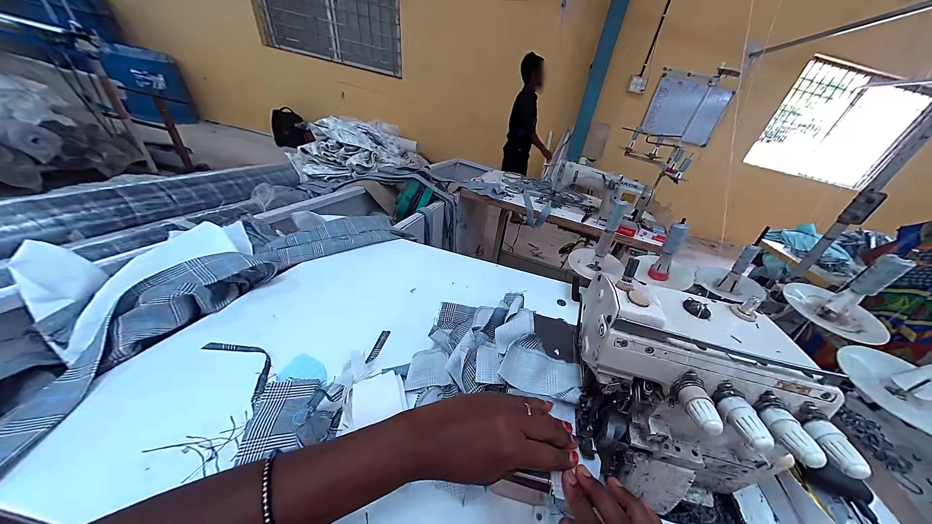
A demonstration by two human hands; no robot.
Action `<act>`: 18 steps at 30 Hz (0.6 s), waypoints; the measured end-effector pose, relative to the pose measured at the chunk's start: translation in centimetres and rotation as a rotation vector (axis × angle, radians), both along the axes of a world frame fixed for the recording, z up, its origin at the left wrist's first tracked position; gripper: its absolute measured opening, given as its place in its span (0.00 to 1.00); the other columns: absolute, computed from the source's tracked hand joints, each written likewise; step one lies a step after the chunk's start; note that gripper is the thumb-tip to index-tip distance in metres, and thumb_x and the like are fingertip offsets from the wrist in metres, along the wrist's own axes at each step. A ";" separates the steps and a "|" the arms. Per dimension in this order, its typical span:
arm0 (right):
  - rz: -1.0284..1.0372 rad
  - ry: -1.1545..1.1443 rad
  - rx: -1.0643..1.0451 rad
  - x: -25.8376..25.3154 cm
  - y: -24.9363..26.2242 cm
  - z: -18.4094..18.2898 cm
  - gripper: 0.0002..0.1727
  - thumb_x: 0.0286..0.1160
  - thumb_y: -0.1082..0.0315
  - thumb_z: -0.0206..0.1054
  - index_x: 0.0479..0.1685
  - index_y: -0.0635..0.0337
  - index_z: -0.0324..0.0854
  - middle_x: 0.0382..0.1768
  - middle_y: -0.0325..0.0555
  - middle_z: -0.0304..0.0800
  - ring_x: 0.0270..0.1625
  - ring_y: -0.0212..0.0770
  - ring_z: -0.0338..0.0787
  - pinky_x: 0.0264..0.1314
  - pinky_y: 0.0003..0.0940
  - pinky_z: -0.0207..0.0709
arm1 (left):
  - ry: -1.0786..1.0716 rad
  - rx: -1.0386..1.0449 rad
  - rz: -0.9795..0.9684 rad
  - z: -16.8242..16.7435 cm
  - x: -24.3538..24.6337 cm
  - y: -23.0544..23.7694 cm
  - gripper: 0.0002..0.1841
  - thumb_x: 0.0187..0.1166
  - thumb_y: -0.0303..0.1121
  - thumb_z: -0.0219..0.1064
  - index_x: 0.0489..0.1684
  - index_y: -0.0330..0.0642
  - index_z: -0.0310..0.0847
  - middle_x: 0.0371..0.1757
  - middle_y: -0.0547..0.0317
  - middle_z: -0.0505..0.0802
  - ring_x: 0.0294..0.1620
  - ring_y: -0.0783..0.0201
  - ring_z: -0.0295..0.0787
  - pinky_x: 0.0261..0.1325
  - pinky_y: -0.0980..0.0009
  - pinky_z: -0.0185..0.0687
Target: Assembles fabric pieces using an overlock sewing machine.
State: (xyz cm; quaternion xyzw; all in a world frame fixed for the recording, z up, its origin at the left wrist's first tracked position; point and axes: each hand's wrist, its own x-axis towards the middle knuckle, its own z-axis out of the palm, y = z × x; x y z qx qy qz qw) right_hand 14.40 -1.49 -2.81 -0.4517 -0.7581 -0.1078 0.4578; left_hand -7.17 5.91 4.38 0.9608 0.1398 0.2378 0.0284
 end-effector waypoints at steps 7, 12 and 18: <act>-0.016 -0.031 0.052 0.7 1.2 -0.3 0.22 0.88 0.53 0.47 0.53 0.45 0.91 0.54 0.41 0.93 0.70 0.46 0.81 0.83 0.46 0.55 | 0.026 0.052 0.057 0.1 0.2 -0.3 0.18 0.83 0.17 0.56 0.65 0.37 0.85 0.66 0.47 0.91 0.73 0.51 0.86 0.81 0.56 0.74; -0.007 -0.035 0.066 1.6 2.0 -0.4 0.20 0.87 0.51 0.50 0.53 0.39 0.90 0.50 0.48 0.86 0.70 0.46 0.80 0.83 0.47 0.57 | -0.002 0.105 0.167 -0.6 0.8 -1.4 0.17 0.83 0.18 0.56 0.64 0.37 0.85 0.65 0.49 0.92 0.70 0.53 0.89 0.79 0.57 0.76; -0.014 -0.099 0.102 3.0 2.9 -0.3 0.20 0.88 0.48 0.49 0.57 0.35 0.89 0.46 0.49 0.83 0.66 0.46 0.81 0.81 0.48 0.60 | -0.034 0.245 0.418 -1.6 3.0 -3.5 0.16 0.80 0.18 0.59 0.61 0.36 0.85 0.57 0.50 0.94 0.61 0.54 0.93 0.71 0.63 0.84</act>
